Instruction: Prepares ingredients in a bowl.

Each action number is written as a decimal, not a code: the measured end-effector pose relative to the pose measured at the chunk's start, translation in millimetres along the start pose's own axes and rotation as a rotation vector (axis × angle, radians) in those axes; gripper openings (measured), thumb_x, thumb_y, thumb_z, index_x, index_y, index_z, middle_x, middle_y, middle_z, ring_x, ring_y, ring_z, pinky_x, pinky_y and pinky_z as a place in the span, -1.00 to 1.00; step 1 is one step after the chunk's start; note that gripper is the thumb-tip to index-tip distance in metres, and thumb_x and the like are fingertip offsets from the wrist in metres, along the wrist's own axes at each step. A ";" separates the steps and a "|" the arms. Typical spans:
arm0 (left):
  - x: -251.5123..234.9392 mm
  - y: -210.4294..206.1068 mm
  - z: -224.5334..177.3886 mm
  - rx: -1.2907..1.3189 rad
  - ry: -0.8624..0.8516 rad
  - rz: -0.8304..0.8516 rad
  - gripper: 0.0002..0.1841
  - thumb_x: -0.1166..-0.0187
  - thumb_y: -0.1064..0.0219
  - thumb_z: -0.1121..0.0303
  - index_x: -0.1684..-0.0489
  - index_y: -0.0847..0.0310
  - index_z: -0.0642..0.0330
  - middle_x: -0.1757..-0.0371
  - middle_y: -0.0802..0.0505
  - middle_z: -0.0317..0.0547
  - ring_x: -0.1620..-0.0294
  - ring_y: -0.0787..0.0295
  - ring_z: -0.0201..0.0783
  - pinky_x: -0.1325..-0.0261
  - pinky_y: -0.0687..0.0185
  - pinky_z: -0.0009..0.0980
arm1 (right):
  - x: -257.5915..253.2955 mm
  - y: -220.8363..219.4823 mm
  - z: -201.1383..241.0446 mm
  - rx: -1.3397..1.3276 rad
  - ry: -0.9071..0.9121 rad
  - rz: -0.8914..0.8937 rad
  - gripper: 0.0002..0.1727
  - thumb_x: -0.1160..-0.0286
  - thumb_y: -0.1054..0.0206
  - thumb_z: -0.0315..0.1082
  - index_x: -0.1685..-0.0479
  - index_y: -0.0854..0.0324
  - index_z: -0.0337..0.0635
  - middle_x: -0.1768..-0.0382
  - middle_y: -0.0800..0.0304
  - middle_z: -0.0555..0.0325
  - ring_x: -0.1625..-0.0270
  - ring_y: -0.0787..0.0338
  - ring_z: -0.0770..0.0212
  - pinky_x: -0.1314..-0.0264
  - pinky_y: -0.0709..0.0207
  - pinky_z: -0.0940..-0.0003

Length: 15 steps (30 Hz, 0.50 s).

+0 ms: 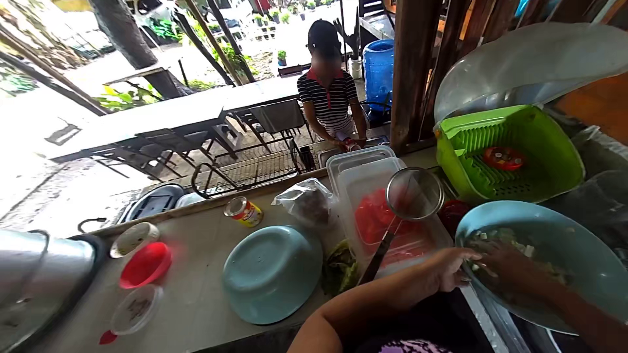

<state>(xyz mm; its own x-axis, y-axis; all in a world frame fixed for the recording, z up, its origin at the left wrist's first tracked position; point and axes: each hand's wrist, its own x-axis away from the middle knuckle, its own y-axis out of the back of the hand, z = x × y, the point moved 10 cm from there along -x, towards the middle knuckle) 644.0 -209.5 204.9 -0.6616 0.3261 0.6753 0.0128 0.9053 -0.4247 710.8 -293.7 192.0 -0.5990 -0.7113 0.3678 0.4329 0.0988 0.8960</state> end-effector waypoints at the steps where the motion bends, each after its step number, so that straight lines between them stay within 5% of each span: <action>1: 6.8 -0.5 -2.8 -0.003 0.001 -0.002 -0.63 -0.83 -0.02 0.23 -0.42 -0.42 0.25 -0.27 -0.62 0.06 -0.11 -0.56 -0.16 -0.17 -0.49 -0.20 | 9.2 -0.3 -6.3 0.006 0.007 -0.014 -0.58 -0.43 -0.53 -0.34 -0.28 -0.76 -0.26 -0.33 -0.70 -0.43 -0.48 -0.57 -0.53 -0.61 -0.22 -0.48; 4: 24.4 4.5 -10.2 0.014 -0.028 -0.034 -0.56 -0.84 -0.01 0.27 -0.57 -0.34 0.33 -0.52 -0.52 0.19 -0.38 -0.49 -0.05 -0.41 -0.40 -0.09 | 27.3 6.2 -46.5 -0.004 -0.013 -0.103 -0.68 -0.29 -0.59 -0.45 -0.03 -0.83 -0.38 -0.17 -0.76 -0.51 -0.34 -0.67 -0.59 -0.44 -0.40 -0.54; 6: 20.4 12.6 -8.5 0.067 -0.065 -0.043 -0.53 -0.81 -0.08 0.28 -0.60 -0.32 0.34 -0.60 -0.47 0.22 -0.53 -0.42 0.04 -0.55 -0.34 0.02 | 39.1 19.4 -69.5 -0.102 -0.095 -0.103 -0.64 -0.31 -0.62 -0.41 -0.05 -0.79 -0.45 -0.24 -0.70 -0.57 -0.41 -0.59 -0.62 -0.50 -0.31 -0.57; 9: 20.0 11.4 -8.6 0.093 -0.122 0.007 -0.50 -0.80 -0.05 0.27 -0.68 -0.25 0.25 -0.60 -0.48 0.20 -0.51 -0.45 0.03 -0.52 -0.38 0.01 | 49.8 31.2 -78.1 -0.221 -0.193 -0.144 -0.24 -0.24 -0.72 -0.18 -0.49 -0.60 -0.30 -0.61 -0.35 -0.58 -0.64 -0.30 -0.67 -0.61 -0.06 -0.65; 12: 25.1 5.5 -5.5 0.092 -0.109 0.031 -0.42 -0.81 -0.03 0.28 -0.81 -0.09 0.22 -0.75 -0.34 0.21 -0.69 -0.30 0.10 -0.65 -0.25 0.09 | 40.9 -1.6 -68.8 -0.197 -0.270 -0.033 0.16 -0.14 -0.75 0.00 -0.88 -0.18 0.04 -0.88 0.32 -0.47 -0.84 0.29 -0.69 -0.64 0.37 -0.79; 15: 24.6 1.5 -3.9 0.097 -0.115 0.044 -0.34 -0.80 -0.04 0.33 -0.89 0.08 0.19 -0.82 -0.21 0.23 -0.77 -0.20 0.17 -0.70 -0.19 0.16 | 25.6 -26.5 -68.1 -0.145 -0.330 0.023 0.26 -0.09 -0.78 -0.03 -0.93 -0.04 0.20 -0.91 0.41 -0.36 -0.83 0.42 -0.72 -0.54 0.39 -0.89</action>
<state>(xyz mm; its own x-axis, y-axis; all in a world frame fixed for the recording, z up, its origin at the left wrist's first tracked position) 630.6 -199.0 223.2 -0.7437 0.3266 0.5833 -0.0249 0.8584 -0.5123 729.9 -361.9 160.8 -0.7629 -0.4444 0.4696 0.5258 -0.0040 0.8506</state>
